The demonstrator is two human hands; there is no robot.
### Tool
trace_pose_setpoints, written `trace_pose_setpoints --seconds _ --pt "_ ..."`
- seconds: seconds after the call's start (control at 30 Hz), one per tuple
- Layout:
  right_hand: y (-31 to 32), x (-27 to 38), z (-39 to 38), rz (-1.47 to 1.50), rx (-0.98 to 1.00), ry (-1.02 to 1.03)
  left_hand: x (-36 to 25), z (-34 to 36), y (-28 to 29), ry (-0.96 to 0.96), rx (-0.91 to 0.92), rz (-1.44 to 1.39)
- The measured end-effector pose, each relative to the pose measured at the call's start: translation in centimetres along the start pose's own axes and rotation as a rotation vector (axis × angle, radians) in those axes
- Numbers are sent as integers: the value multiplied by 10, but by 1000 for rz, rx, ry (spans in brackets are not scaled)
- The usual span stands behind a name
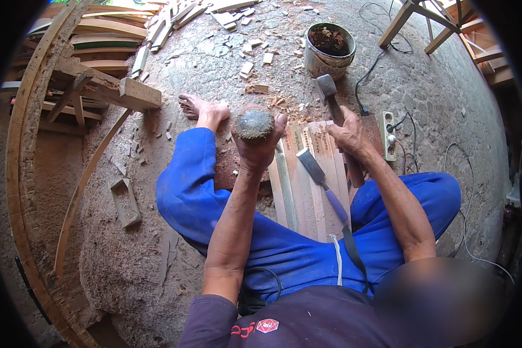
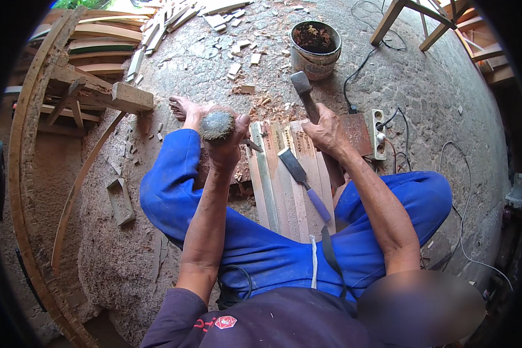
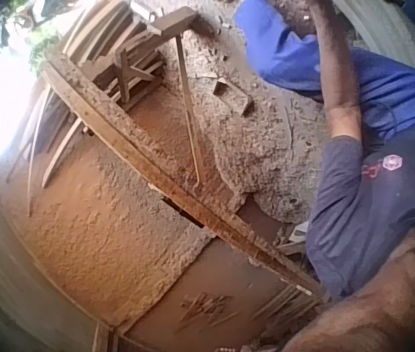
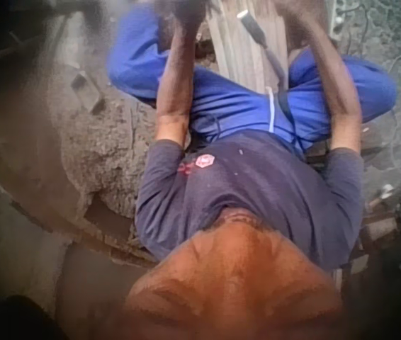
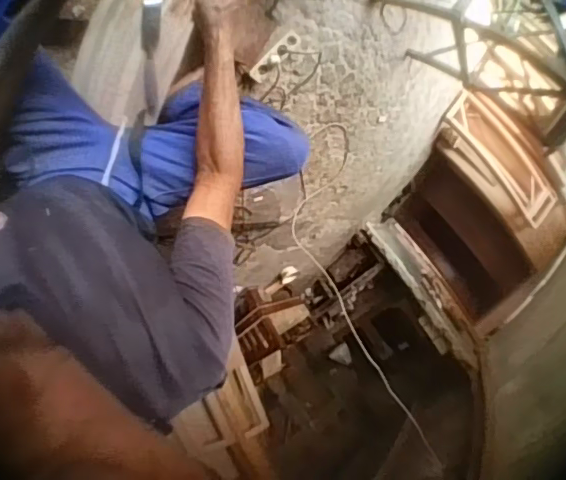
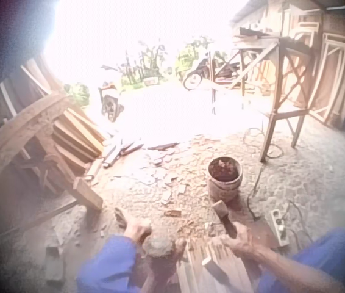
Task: The person sits on the floor and uses a chisel and mallet to carve a small wooden block. They repeatedly strike the chisel to remove wood shavings and occasionally scrape the surface with a putty knife.
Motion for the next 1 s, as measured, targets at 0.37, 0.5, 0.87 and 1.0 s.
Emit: trace_pose_setpoints --seconds 0.37,0.5,0.87,1.0 --pt "-1 19 -11 269 21 -2 -13 8 -15 76 44 61" --pt "6 70 -37 288 42 174 1 5 -18 113 56 71" --pt "16 174 -113 -598 93 623 -18 -11 -19 -216 -39 165" --pt "11 141 -110 -586 205 602 -12 -10 -21 -107 30 -103"
Point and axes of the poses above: each hand's wrist, its own z-axis towards the middle knuckle, its own y-axis out of the back of the hand, x = y × z, the point moved 5 cm from there along z, towards the middle knuckle, and after that the axes turned 3 degrees about y, right-handed, at the moved point
